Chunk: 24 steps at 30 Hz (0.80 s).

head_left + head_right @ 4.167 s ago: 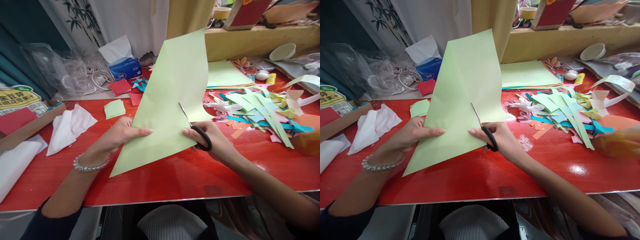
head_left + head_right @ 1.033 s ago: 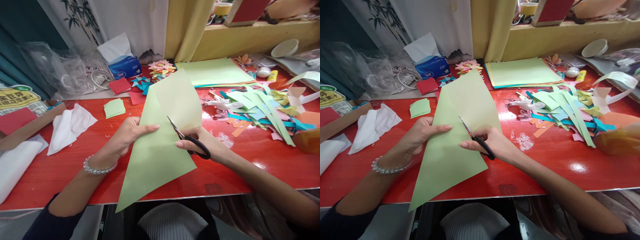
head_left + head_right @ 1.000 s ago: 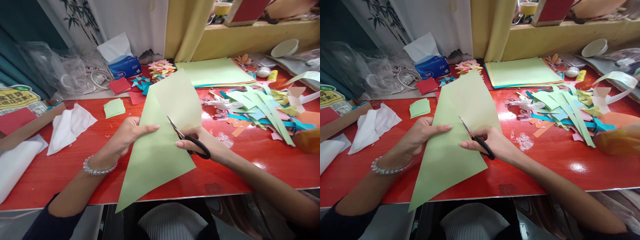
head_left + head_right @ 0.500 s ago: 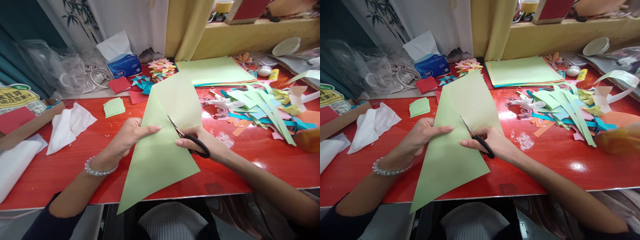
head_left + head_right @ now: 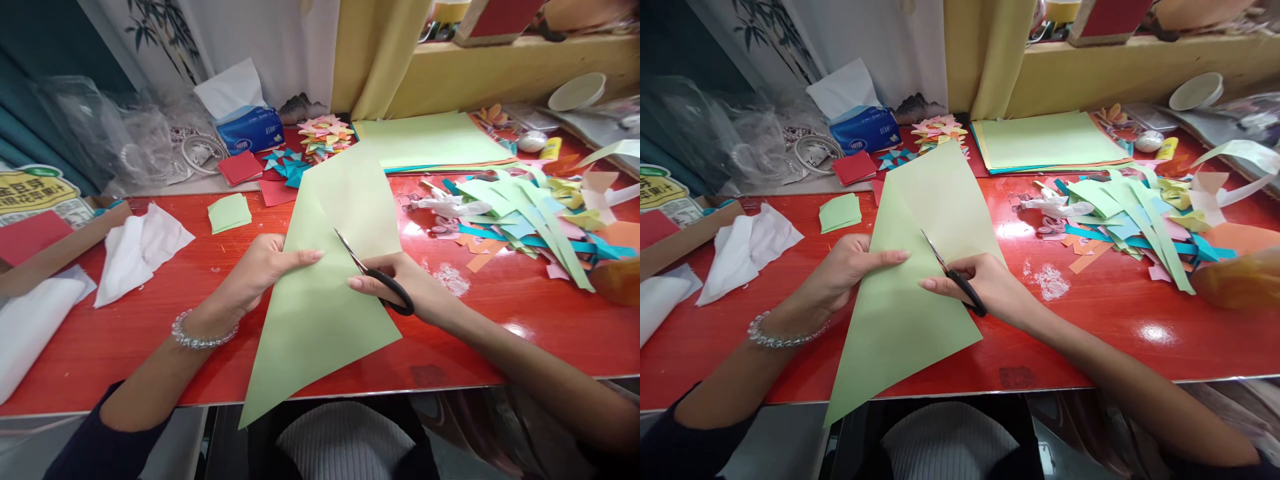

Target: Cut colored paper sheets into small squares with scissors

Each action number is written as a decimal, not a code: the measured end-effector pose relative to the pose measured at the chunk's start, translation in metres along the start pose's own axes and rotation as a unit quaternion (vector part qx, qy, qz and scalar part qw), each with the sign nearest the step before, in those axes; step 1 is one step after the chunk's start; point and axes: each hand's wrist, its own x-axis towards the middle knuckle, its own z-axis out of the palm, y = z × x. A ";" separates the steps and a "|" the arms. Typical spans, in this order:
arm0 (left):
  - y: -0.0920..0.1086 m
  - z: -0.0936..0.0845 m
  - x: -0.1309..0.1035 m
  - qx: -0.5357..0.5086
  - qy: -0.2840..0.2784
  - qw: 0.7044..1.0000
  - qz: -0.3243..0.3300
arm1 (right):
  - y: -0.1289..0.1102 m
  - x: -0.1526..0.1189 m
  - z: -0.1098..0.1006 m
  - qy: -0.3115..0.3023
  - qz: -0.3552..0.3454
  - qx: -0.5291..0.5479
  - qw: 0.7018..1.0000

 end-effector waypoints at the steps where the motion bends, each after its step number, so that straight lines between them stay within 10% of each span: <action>1: 0.000 0.000 0.000 0.004 0.002 1.000 -0.001 | 0.000 0.000 0.000 0.001 -0.003 0.001 1.000; 24: -0.005 0.005 0.002 -0.040 -0.046 0.998 -0.021 | 0.000 0.002 0.004 0.022 0.016 0.021 0.999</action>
